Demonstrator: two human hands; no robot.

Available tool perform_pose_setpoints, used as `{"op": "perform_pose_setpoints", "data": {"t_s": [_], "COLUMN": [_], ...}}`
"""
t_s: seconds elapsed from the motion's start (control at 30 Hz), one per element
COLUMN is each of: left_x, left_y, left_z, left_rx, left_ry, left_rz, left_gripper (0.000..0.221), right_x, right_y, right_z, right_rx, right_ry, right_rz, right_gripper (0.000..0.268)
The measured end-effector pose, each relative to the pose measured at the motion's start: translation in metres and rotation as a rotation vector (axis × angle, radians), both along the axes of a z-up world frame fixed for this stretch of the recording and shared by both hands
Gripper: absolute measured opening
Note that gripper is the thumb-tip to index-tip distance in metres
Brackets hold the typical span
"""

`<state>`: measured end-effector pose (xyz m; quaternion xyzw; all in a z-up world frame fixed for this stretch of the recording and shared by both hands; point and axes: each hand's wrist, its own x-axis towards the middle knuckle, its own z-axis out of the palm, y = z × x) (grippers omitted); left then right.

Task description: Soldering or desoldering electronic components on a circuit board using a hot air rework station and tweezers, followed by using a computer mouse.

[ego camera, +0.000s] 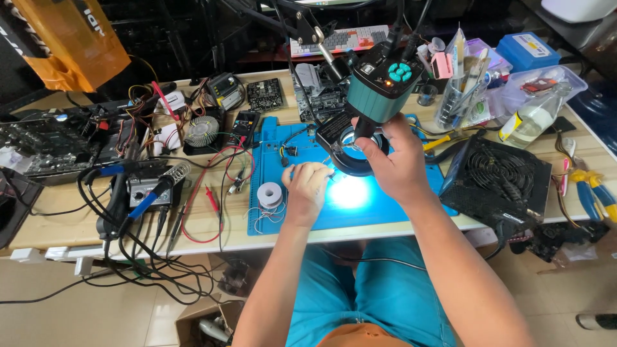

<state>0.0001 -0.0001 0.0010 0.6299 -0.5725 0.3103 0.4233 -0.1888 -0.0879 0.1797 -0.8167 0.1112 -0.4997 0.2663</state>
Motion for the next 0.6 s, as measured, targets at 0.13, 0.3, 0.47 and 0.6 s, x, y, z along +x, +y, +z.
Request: {"op": "perform_pose_setpoints", "data": {"t_s": [0.13,0.3,0.47,0.6], "left_x": [-0.001,-0.001,0.012,0.008], "left_y": [0.001,0.0,-0.009,-0.006], "left_z": [0.002,0.002,-0.02,-0.018], "left_rx": [-0.003,0.0,-0.029,-0.034], "left_ry": [0.005,-0.009,0.02,0.038], "left_rz": [-0.002,0.014,-0.007,-0.023], "left_gripper": [0.037,0.034,0.017,0.013], "right_x": [0.001,0.008,0.024,0.053], "right_y": [0.003,0.01,0.023,0.043], "right_z": [0.003,0.01,0.025,0.016], "right_rx": [0.003,0.009,0.03,0.022], "right_ry": [0.005,-0.052,-0.192,-0.206], "right_rz": [-0.003,0.026,0.162,0.145], "right_gripper": [0.026,0.024,0.024,0.034]}}
